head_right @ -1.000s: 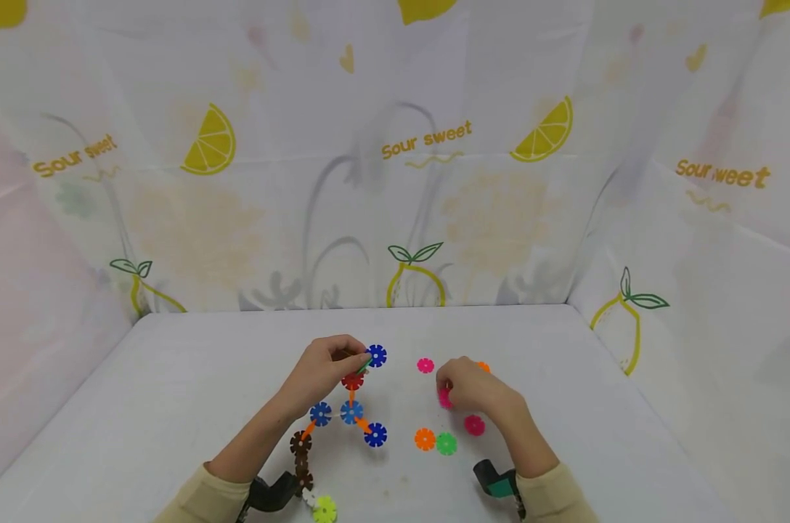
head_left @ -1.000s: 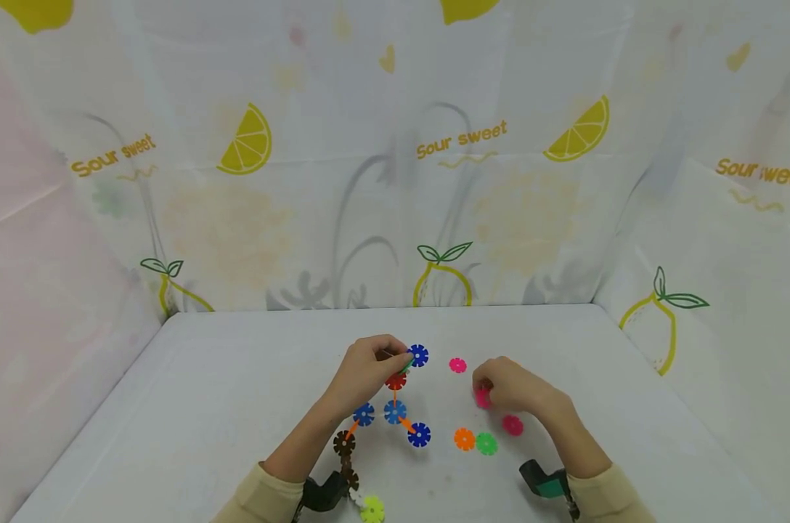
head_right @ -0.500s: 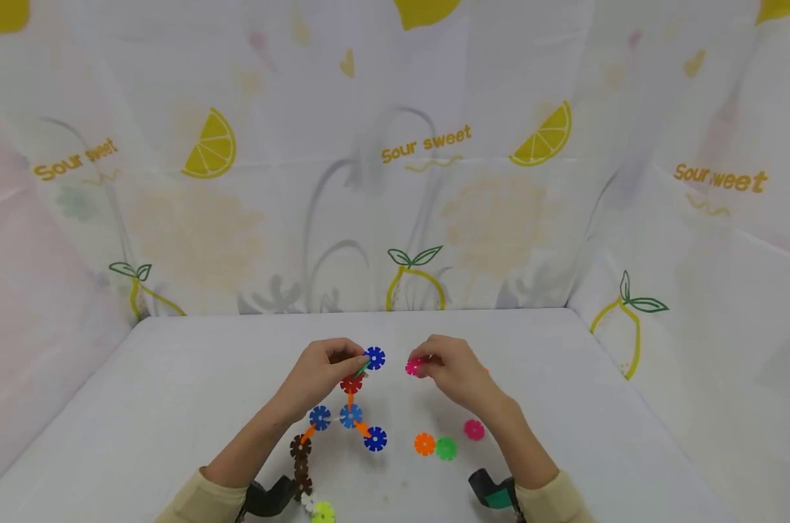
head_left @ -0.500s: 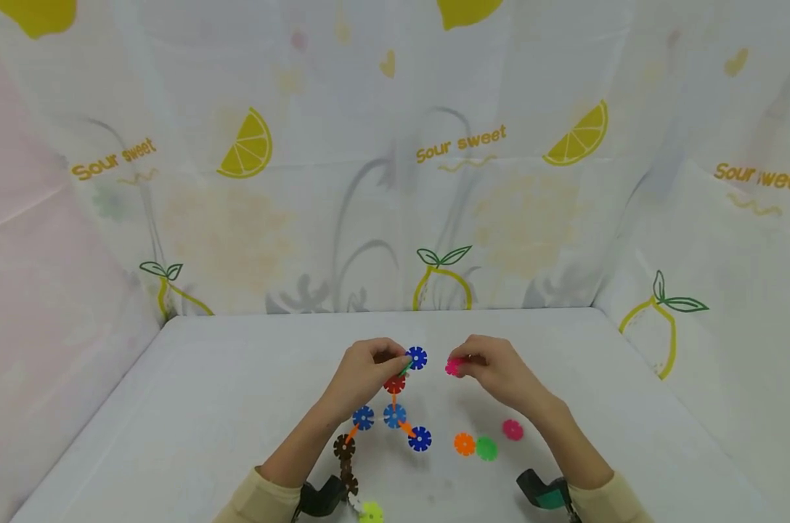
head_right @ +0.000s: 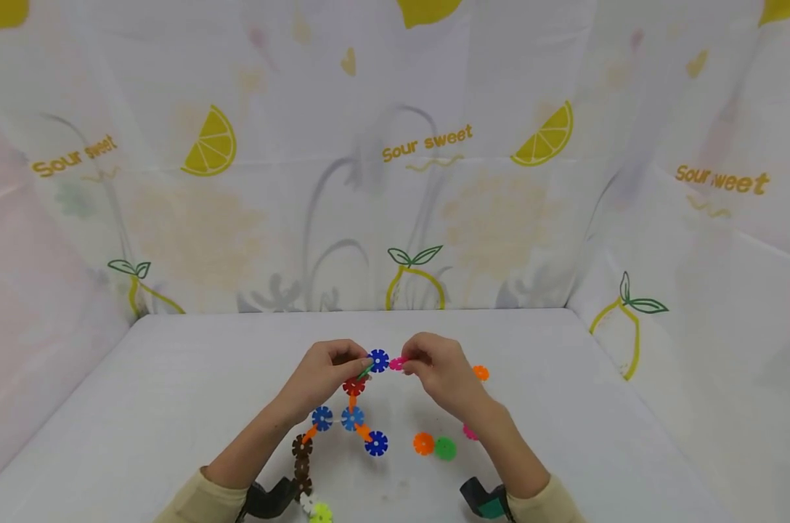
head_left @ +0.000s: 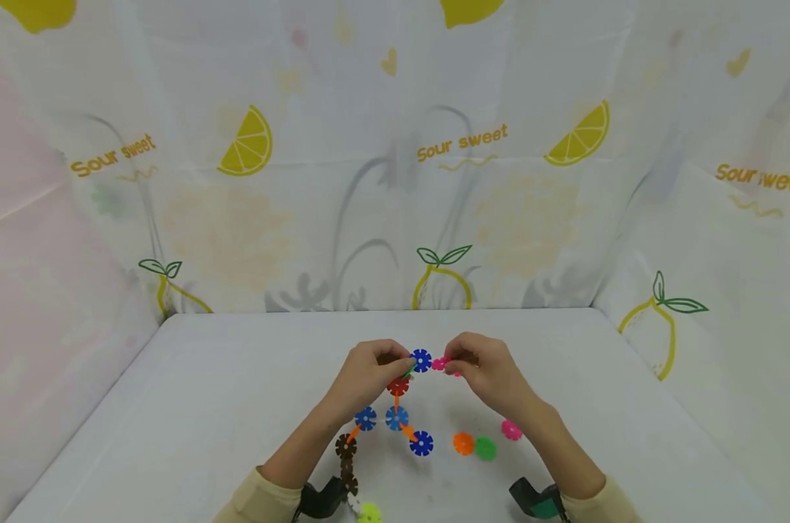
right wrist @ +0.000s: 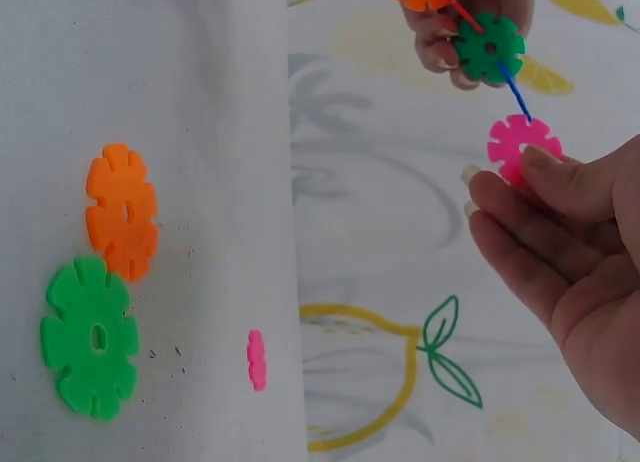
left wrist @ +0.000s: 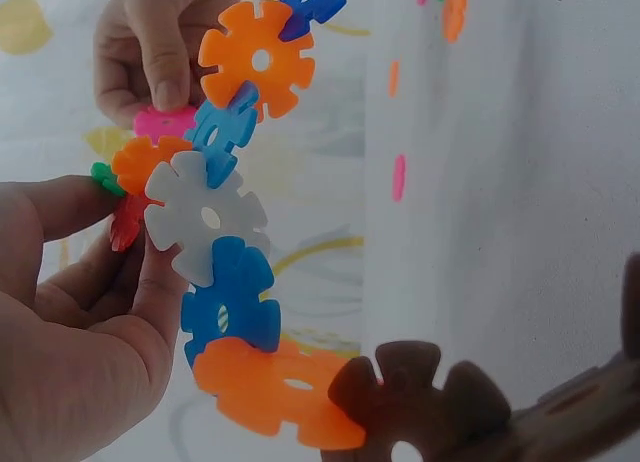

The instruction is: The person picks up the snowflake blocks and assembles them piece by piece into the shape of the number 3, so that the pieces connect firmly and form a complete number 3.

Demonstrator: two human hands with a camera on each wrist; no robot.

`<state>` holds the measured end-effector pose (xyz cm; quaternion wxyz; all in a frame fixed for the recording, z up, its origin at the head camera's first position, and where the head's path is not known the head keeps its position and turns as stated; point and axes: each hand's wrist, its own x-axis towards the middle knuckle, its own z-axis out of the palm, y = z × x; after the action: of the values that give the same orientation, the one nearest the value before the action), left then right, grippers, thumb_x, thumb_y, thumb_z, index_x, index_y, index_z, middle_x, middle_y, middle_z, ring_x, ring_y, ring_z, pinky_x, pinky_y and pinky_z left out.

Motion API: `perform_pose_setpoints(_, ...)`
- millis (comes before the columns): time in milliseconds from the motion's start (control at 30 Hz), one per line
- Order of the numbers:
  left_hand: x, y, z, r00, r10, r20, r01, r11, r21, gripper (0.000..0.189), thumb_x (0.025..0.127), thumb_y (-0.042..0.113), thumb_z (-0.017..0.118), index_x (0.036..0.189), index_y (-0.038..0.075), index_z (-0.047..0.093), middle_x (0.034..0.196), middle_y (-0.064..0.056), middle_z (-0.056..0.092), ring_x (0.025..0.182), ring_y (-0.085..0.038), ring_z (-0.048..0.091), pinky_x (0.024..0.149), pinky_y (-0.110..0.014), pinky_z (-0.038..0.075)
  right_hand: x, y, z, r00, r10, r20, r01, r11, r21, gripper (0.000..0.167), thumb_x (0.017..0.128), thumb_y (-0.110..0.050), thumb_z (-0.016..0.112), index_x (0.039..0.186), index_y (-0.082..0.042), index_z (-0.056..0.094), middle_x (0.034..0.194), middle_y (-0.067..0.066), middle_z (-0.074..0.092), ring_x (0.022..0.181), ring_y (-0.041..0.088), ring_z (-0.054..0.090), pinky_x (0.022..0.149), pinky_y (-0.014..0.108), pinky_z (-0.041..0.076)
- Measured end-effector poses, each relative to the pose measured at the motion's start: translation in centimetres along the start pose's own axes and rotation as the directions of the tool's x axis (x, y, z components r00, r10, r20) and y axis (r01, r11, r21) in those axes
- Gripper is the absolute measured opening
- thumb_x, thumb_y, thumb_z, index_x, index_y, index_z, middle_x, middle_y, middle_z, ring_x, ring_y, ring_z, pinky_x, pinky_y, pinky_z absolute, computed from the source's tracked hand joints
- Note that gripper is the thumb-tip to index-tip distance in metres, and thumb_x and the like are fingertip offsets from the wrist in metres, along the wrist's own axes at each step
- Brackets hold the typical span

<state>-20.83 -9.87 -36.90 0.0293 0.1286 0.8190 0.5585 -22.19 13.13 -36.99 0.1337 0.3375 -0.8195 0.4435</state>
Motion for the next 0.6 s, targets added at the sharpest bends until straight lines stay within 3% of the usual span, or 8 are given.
perform_pose_setpoints(133, -0.1, 0.0, 0.2, 1.0, 0.014, 0.008, -0.014, 1.0, -0.003, 0.017, 0.095, 0.027, 0.066, 0.097, 0.011, 0.072, 0.085, -0.004, 0.071, 0.075, -0.016, 0.065, 0.07, -0.029, 0.056, -0.1, 0.1, 0.4, 0.988, -0.149, -0.045, 0.145, 0.987, -0.073, 0.016, 0.083, 0.007, 0.073, 0.088, -0.008, 0.067, 0.083, -0.001, 0.067, 0.077, 0.008, 0.067, 0.073, 0.023, 0.059)
perform_pose_setpoints(233, -0.2, 0.0, 0.3, 1.0, 0.016, 0.006, -0.016, 1.0, -0.002, 0.018, 0.095, 0.028, 0.066, 0.097, 0.011, 0.072, 0.085, -0.004, 0.071, 0.075, -0.016, 0.064, 0.07, -0.029, 0.056, -0.2, -0.1, 0.6, 0.972, -0.222, -0.078, 0.21, 0.968, -0.135, 0.022, 0.081, 0.01, 0.074, 0.086, -0.01, 0.067, 0.082, -0.003, 0.066, 0.076, 0.008, 0.064, 0.071, 0.022, 0.058)
perform_pose_setpoints(433, -0.2, 0.0, 0.4, 1.0, 0.018, -0.005, -0.018, 1.0, 0.001, 0.017, 0.095, 0.027, 0.066, 0.097, 0.011, 0.072, 0.084, -0.004, 0.07, 0.074, -0.016, 0.064, 0.069, -0.029, 0.056, -0.2, -0.7, 1.0, 0.948, -0.298, -0.114, 0.268, 0.937, -0.226, 0.025, 0.077, 0.013, 0.075, 0.083, -0.01, 0.067, 0.079, -0.002, 0.064, 0.074, 0.007, 0.062, 0.069, 0.013, 0.053)
perform_pose_setpoints(600, -0.1, 0.1, 0.5, 1.0, 0.017, -0.012, -0.017, 1.0, 0.014, 0.015, 0.096, 0.025, 0.065, 0.097, 0.011, 0.071, 0.083, -0.003, 0.07, 0.073, -0.015, 0.063, 0.067, -0.028, 0.056, -0.3, -0.9, 1.2, 0.939, -0.321, -0.123, 0.279, 0.921, -0.273, 0.025, 0.076, 0.013, 0.076, 0.081, -0.009, 0.066, 0.077, -0.001, 0.062, 0.072, 0.008, 0.062, 0.068, 0.011, 0.052)
